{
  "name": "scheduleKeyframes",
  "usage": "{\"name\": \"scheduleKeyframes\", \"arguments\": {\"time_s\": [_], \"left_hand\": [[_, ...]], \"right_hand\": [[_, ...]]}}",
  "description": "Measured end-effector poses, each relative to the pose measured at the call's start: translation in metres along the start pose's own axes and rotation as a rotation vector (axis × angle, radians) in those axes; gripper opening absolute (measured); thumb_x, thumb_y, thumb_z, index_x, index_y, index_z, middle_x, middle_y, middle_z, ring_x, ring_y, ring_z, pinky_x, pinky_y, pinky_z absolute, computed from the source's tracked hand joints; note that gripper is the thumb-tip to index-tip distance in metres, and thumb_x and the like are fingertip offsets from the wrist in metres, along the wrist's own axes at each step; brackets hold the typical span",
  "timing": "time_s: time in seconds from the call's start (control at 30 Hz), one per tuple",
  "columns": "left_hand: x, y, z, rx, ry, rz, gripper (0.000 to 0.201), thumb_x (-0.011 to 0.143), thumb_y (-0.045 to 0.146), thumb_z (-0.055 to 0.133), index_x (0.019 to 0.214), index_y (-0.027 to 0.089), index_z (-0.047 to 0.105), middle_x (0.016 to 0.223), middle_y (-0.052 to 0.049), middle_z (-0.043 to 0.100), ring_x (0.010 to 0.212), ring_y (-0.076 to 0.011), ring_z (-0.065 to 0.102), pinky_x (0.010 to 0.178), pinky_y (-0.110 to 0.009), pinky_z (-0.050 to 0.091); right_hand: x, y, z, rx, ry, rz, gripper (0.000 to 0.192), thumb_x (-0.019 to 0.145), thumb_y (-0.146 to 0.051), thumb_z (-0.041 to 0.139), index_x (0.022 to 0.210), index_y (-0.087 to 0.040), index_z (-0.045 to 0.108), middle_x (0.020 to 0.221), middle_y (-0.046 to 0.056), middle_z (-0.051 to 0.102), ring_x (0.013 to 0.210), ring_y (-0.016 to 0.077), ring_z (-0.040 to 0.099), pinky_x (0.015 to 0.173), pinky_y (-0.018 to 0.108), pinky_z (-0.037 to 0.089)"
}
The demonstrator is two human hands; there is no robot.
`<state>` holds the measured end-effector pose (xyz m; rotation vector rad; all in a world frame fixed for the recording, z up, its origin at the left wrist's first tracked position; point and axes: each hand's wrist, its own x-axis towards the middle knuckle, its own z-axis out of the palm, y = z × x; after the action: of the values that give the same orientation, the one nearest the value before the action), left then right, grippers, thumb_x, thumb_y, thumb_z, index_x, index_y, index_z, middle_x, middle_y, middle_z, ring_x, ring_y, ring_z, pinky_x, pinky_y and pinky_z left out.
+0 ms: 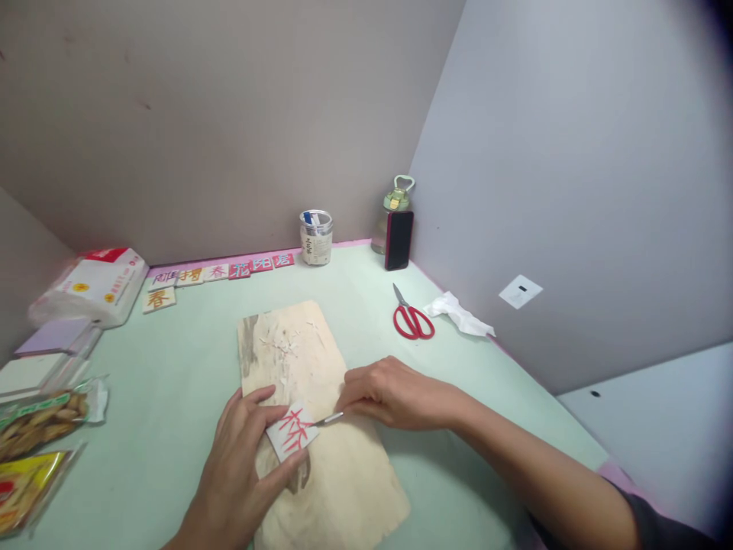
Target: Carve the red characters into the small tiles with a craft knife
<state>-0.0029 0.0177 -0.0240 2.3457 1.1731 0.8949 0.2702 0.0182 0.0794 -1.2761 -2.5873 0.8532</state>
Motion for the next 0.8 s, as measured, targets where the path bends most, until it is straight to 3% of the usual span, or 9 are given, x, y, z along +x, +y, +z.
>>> {"name": "scheduleKeyframes", "arguments": {"time_s": [0.3,0.8], "left_hand": [[0.0,-0.002,0.0,-0.009,-0.026,0.024,0.03,0.091,0.043,0.064,0.113,0.028,0.052,0.126,-0.009,0.053,0.127,-0.0346,0.048,0.107,-0.066,0.038],[0.0,-0.005,-0.003,-0.012,-0.072,0.047,0.034,0.091,0.045,0.065,0.118,0.03,0.051,0.127,-0.008,0.054,0.129,-0.0341,0.048,0.109,-0.068,0.033]], "right_hand": [[0.029,0.017,-0.017,0.181,-0.231,0.061,0.019,0.095,-0.013,0.063,0.106,-0.018,0.077,0.104,0.003,0.077,0.091,0.0153,0.069,0.076,0.021,0.044],[0.083,0.041,-0.03,0.388,-0.594,0.022,0.012,0.089,-0.013,0.067,0.092,-0.009,0.078,0.072,-0.003,0.068,0.064,0.0086,0.054,0.062,0.017,0.042]]}}
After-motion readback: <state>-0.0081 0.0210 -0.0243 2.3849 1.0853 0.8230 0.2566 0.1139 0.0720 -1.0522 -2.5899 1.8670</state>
